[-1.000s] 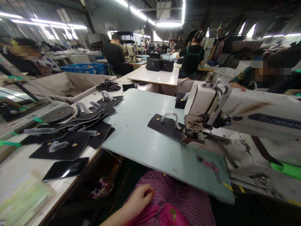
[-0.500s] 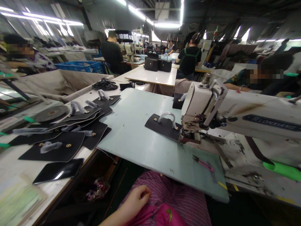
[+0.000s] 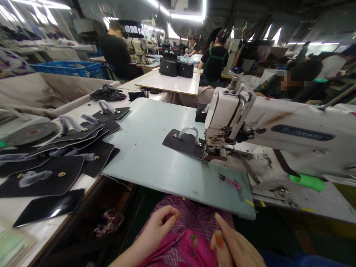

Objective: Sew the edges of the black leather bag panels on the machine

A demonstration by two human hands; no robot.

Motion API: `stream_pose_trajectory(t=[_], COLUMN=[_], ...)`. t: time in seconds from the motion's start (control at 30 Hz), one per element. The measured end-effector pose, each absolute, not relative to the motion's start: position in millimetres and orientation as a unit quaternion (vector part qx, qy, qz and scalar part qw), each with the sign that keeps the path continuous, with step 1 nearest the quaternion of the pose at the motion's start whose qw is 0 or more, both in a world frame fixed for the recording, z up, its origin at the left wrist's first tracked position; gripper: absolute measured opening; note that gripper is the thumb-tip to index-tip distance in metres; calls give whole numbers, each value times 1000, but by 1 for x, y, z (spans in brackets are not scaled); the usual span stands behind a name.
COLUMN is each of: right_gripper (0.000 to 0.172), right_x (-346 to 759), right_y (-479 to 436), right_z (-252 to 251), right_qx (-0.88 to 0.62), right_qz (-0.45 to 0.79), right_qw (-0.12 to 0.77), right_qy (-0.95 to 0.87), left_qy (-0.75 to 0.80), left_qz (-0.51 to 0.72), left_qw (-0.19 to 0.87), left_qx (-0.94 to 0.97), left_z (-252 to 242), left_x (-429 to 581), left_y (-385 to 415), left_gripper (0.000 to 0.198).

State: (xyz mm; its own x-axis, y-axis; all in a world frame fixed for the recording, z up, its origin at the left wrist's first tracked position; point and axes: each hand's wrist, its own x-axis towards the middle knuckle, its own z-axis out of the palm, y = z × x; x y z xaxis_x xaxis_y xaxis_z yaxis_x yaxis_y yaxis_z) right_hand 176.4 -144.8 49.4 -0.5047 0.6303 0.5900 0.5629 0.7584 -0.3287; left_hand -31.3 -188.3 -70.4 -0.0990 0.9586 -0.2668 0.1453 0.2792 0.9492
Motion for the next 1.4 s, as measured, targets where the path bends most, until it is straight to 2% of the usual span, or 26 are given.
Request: stream_pose_trajectory(t=[0.17, 0.37, 0.6, 0.93, 1.4], right_gripper=[30, 30, 34, 36, 30], right_x=[149, 143, 140, 140, 158], right_y=[-135, -135, -137, -138, -130], right_z=[32, 28, 35, 36, 53], right_qx=[-325, -284, -261, -261, -256], right_qz=[9, -55, -85, -109, -97], right_qw=[356, 329, 324, 317, 332], right_qy=[-876, -899, -905, -905, -903], left_qy=[576, 550, 548, 574, 599], left_qz=[485, 528, 519, 511, 502], left_qw=[517, 511, 493, 508, 511], left_qx=[407, 397, 433, 388, 359], left_z=[-15, 13, 21, 28, 20], left_x=[-29, -33, -31, -34, -51], left_y=[-182, -180, -180, -176, -183], left_gripper=[25, 23, 20, 31, 33])
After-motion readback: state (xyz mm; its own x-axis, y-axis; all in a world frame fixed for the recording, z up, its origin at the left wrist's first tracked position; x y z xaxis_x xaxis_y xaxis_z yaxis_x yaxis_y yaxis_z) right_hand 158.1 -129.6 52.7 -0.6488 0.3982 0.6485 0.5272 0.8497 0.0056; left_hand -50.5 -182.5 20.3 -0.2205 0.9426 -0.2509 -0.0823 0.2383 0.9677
